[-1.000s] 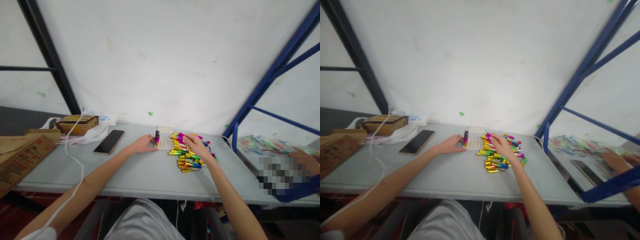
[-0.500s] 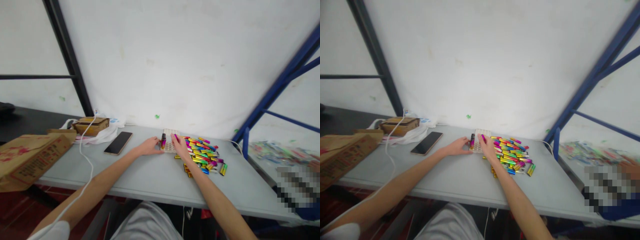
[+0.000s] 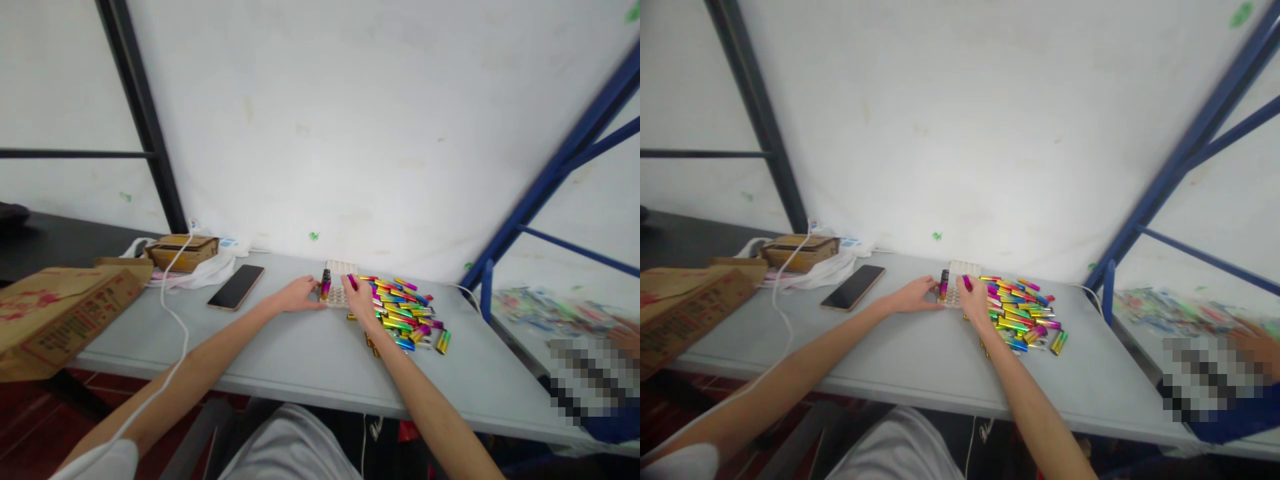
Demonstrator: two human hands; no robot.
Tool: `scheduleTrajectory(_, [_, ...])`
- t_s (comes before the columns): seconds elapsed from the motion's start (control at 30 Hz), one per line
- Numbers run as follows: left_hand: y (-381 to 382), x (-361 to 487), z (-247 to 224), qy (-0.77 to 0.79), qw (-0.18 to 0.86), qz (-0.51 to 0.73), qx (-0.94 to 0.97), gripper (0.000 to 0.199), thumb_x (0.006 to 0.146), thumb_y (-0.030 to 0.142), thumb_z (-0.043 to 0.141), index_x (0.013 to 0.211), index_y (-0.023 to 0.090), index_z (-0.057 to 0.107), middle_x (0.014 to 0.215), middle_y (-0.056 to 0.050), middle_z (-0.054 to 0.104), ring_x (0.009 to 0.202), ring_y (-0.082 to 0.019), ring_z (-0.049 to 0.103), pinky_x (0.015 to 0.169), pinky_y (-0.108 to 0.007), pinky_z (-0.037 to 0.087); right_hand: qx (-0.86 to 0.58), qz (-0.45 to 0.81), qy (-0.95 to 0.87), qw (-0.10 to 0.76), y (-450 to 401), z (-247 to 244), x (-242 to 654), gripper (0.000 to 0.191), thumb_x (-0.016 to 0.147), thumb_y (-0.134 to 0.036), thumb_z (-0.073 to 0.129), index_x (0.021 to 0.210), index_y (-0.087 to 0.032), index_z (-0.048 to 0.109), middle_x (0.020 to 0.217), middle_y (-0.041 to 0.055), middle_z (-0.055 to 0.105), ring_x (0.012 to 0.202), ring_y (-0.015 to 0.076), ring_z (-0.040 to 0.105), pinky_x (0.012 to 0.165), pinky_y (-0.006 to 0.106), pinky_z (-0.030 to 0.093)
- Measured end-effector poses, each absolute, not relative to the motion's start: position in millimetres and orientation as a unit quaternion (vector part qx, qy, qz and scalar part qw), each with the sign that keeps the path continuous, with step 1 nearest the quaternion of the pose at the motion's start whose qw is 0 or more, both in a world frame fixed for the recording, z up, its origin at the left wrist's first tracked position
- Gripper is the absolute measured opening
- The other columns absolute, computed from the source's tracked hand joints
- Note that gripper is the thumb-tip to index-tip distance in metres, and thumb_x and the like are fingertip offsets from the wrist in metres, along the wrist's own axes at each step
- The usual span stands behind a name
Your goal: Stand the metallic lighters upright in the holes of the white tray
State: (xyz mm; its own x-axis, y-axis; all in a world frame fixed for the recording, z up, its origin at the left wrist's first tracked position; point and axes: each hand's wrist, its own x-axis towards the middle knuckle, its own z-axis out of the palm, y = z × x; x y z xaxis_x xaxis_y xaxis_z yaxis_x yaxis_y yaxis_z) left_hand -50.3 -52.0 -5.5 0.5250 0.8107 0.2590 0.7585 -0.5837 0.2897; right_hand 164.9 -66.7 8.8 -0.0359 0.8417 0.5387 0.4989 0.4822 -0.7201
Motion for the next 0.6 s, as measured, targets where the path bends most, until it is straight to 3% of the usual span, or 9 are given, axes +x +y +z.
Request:
scheduleTrajectory(0.17, [-51.8, -50.2, -7.1, 0.453, 0.065, 0.185, 0.87, 0.057, 0.082, 0.068, 0.065, 0.105, 0.016, 0.071, 0.1, -0.012, 0.067, 0.091, -0.029, 0.065, 0.085, -0.037, 0.052, -0.414, 0.152, -0.783, 0.438, -68.1, 10.4, 168.4, 0.038, 0.105, -0.05, 0.04, 0.085, -0.021, 0.055, 0.075, 0.0016, 0.062, 0.073, 0.0189, 0.057, 0.069, 0.029, 0.041])
scheduleTrajectory(0.3, [-50.9, -50.7, -8.8, 0.452, 0.057, 0.185, 0.871, 0.058, 0.082, 0.067, 0.066, 0.107, 0.015, 0.071, 0.098, -0.012, 0.067, 0.089, -0.028, 0.064, 0.082, -0.036, 0.051, -0.385, 0.043, -0.834, 0.393, -67.1, 8.6, 169.9, 0.042, 0.108, -0.049, 0.038, 0.086, -0.02, 0.059, 0.091, 0.0087, 0.067, 0.086, 0.0218, 0.061, 0.078, 0.031, 0.044])
scheduleTrajectory(0.47, [-49.7, -51.3, -10.2, 0.45, 0.05, 0.189, 0.871, 0.056, 0.082, 0.069, 0.065, 0.099, 0.017, 0.071, 0.094, -0.011, 0.067, 0.085, -0.027, 0.063, 0.078, -0.035, 0.049, -0.417, 0.056, -0.847, 0.323, -65.2, 4.8, 171.5, 0.041, 0.106, -0.05, 0.047, 0.08, -0.021, 0.06, 0.068, 0.0022, 0.065, 0.064, 0.0192, 0.059, 0.064, 0.028, 0.037])
scheduleTrajectory(0.6, [-49.7, -51.0, -10.5, 0.453, 0.047, 0.195, 0.869, 0.052, 0.08, 0.067, 0.068, 0.096, 0.019, 0.07, 0.093, -0.009, 0.067, 0.084, -0.026, 0.063, 0.077, -0.033, 0.048, -0.408, 0.082, -0.857, 0.304, -64.4, 1.9, 170.7, 0.036, 0.106, -0.044, 0.052, 0.082, -0.019, 0.062, 0.073, 0.0034, 0.071, 0.068, 0.0187, 0.064, 0.063, 0.027, 0.037])
